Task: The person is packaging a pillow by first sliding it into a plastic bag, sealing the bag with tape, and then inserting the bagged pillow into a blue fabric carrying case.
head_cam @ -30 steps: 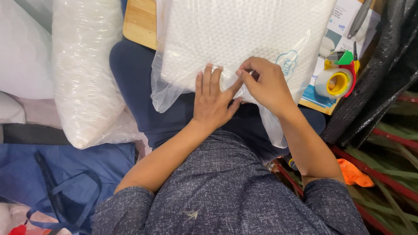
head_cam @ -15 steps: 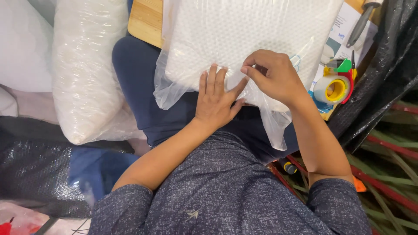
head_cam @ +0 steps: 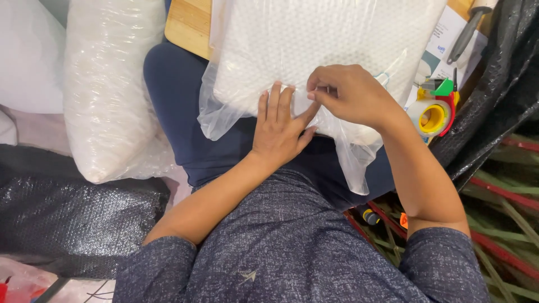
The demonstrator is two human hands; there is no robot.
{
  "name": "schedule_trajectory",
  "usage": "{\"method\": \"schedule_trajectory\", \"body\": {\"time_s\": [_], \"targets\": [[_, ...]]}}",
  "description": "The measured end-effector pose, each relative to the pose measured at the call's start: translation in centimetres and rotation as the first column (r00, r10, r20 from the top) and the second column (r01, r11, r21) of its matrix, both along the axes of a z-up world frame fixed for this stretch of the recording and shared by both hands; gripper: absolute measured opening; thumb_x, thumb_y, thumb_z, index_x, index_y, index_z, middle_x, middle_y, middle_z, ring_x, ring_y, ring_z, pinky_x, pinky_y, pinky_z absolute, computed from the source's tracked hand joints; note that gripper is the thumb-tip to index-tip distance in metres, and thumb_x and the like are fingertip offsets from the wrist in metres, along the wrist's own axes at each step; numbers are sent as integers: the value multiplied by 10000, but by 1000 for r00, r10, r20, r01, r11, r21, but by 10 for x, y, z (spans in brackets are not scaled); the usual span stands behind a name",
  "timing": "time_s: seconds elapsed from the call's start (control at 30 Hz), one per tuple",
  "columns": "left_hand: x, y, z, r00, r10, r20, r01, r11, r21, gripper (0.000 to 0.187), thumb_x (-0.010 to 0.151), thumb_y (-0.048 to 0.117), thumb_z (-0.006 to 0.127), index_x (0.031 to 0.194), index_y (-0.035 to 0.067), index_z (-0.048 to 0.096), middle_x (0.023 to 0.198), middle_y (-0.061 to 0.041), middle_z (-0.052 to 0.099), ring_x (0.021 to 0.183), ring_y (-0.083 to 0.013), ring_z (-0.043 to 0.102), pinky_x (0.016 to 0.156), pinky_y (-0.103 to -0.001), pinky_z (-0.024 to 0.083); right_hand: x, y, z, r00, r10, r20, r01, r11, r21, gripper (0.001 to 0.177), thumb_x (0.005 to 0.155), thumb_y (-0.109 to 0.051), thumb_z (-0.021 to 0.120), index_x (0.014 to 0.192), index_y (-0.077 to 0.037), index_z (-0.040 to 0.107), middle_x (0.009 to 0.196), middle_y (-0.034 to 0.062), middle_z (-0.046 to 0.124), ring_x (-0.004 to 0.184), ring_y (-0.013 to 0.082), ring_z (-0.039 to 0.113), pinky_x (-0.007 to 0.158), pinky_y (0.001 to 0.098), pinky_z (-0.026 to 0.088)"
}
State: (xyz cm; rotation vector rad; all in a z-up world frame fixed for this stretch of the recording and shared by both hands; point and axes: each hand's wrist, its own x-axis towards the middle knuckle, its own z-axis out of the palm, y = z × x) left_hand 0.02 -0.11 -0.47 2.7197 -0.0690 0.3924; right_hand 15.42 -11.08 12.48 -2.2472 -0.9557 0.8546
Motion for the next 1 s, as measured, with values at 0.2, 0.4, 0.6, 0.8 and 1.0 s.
{"method": "schedule_trajectory", "body": {"time_s": [0.2, 0.4, 0.6, 0.8, 1.0], "targets": [[0, 0, -2, 1000, -8, -1, 8, 1000, -5, 565, 967, 532, 635, 1471, 313, 501, 1473, -247, 303, 1469, -512, 191, 1173, -660, 188, 3, 0, -12, 993, 72, 97, -54, 982, -179, 158, 953, -99, 613, 1057, -70, 729, 789, 111, 676, 667, 285, 652, 590, 441, 510], [0, 0, -3, 1000, -10, -4, 10, 1000, -20, 548, 984, 533, 614, 1468, 306, 498, 1485, -247, 288, 1480, -510, 176, 1177, -659, 180, -3, 3, -1, 999, 40, 35, -33, 980, -197, 203, 953, -113, 595, 1104, -75, 724, 731, 100, 638, 669, 308, 650, 627, 465, 518], [1, -1, -2, 1000, -6, -2, 6, 1000, -20, 549, 967, 537, 630, 1445, 292, 513, 1465, -251, 305, 1476, -513, 180, 1173, -657, 187, -5, 14, 4, 999, 26, -42, -35, 972, -233, 157, 998, -147, 560, 984, -51, 683, 720, 109, 614, 679, 304, 635, 639, 449, 489], [1, -1, -5, 1000, 0, 24, 0, 1000, -21, 534, 966, 538, 628, 1422, 281, 521, 1458, -255, 317, 1474, -517, 191, 1166, -659, 197, -5, 20, 7, 994, 85, -69, -100, 959, -265, 214, 1007, -124, 526, 1099, -38, 698, 753, 131, 629, 714, 348, 651, 687, 494, 504], [0, -2, -5, 1000, -1, -3, 1, 1000, -31, 500, 959, 535, 647, 1380, 282, 550, 1459, -254, 311, 1485, -510, 169, 1174, -659, 193, -4, 15, -13, 972, 220, 87, -177, 921, -347, 273, 1023, -132, 496, 1229, -95, 671, 832, 112, 661, 742, 357, 700, 651, 524, 535]]}}
